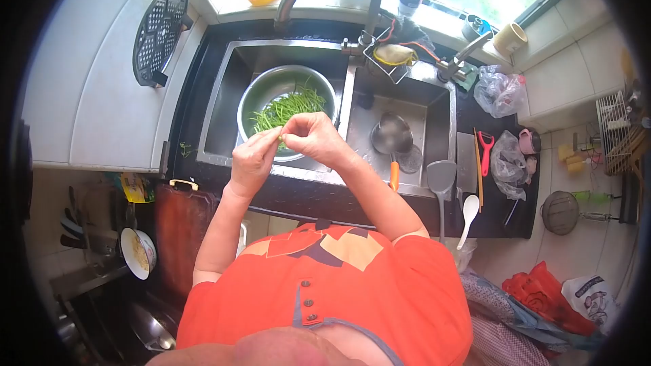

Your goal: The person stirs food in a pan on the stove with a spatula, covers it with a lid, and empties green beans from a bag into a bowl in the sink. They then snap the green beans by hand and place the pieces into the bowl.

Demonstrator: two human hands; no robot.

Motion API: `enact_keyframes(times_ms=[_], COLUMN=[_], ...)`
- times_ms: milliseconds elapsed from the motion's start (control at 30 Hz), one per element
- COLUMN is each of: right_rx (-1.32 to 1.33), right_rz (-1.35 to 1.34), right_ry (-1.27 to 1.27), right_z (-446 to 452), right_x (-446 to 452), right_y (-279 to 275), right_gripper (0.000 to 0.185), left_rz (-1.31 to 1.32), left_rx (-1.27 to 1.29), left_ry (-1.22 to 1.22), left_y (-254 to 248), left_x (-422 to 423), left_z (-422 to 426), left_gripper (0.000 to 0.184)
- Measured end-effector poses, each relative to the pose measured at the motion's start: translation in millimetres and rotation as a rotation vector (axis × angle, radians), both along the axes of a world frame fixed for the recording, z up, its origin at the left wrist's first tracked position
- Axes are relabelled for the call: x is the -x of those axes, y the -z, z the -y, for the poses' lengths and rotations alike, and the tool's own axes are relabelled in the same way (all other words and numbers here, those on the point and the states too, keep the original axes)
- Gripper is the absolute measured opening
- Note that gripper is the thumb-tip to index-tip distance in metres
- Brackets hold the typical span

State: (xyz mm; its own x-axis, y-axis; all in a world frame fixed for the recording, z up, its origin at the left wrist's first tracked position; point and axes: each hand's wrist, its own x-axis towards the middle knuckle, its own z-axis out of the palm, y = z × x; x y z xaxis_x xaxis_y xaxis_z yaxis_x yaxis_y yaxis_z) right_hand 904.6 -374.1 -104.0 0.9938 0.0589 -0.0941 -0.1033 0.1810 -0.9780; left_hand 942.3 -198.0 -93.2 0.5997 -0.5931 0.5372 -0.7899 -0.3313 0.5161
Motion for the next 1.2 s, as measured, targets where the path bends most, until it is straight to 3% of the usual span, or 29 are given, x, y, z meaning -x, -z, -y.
enact_keyframes(times_ms=[100,167,233,300,367,500,567,633,700,800,967,1067,1200], right_rx=[-0.085,0.018,-0.003,0.236,0.196,0.235,0.233,0.21,0.068,-0.11,-0.09,0.083,0.202], right_rz=[0.001,0.007,-0.018,0.059,-0.031,-0.103,0.018,0.028,0.014,-0.014,-0.016,0.038,0.075], right_ry=[-0.04,0.036,0.053,0.163,0.285,0.43,0.503,0.403,0.255,0.152,0.069,0.035,0.044], right_z=[11.7,24.9,41.5,61.9,81.4,94.8,88.0,75.6,51.0,6.8,-44.9,-59.8,-76.5], right_x=[6.6,5.1,7.2,5.7,8.1,15.5,12.3,8.4,0.9,-11.6,-19.1,-17.0,-9.0], right_y=[-1.7,9.1,11.5,33.1,45.7,43.8,45.0,32.2,14.7,-0.1,-19.3,-21.2,-36.4], right_gripper=[0.005,0.005,0.005,0.01,0.01,0.009,0.009,0.008,0.008,0.01,0.012,0.015,0.011], left_rz=[-0.068,-0.556,-0.692,-0.704,-0.729,-0.695,-0.72,-0.79,-0.856,-1.003,-1.113,-1.081,-0.676], left_rx=[0.054,0.327,0.628,0.772,1.074,1.233,1.353,1.265,0.979,0.872,0.747,0.715,0.521], left_ry=[0.017,-0.062,-0.108,-0.323,-0.352,-0.369,-0.429,-0.398,-0.362,-0.122,0.026,0.028,-0.032], left_y=[-3.6,-4.6,-13.2,-31.8,-37.3,-37.4,-30.8,-26.3,-19.0,4.1,16.2,19.1,16.0], left_x=[9.0,16.6,14.7,4.2,-14.1,-43.3,-54.6,-57.7,-53.4,-41.1,-19.6,-12.6,-9.1], left_z=[3.9,-2.0,-14.0,-36.6,-72.5,-120.4,-135.6,-128.5,-108.1,-81.5,-62.7,-62.0,-66.5], left_gripper=[0.017,0.018,0.02,0.021,0.025,0.024,0.023,0.023,0.021,0.02,0.02,0.019,0.017])
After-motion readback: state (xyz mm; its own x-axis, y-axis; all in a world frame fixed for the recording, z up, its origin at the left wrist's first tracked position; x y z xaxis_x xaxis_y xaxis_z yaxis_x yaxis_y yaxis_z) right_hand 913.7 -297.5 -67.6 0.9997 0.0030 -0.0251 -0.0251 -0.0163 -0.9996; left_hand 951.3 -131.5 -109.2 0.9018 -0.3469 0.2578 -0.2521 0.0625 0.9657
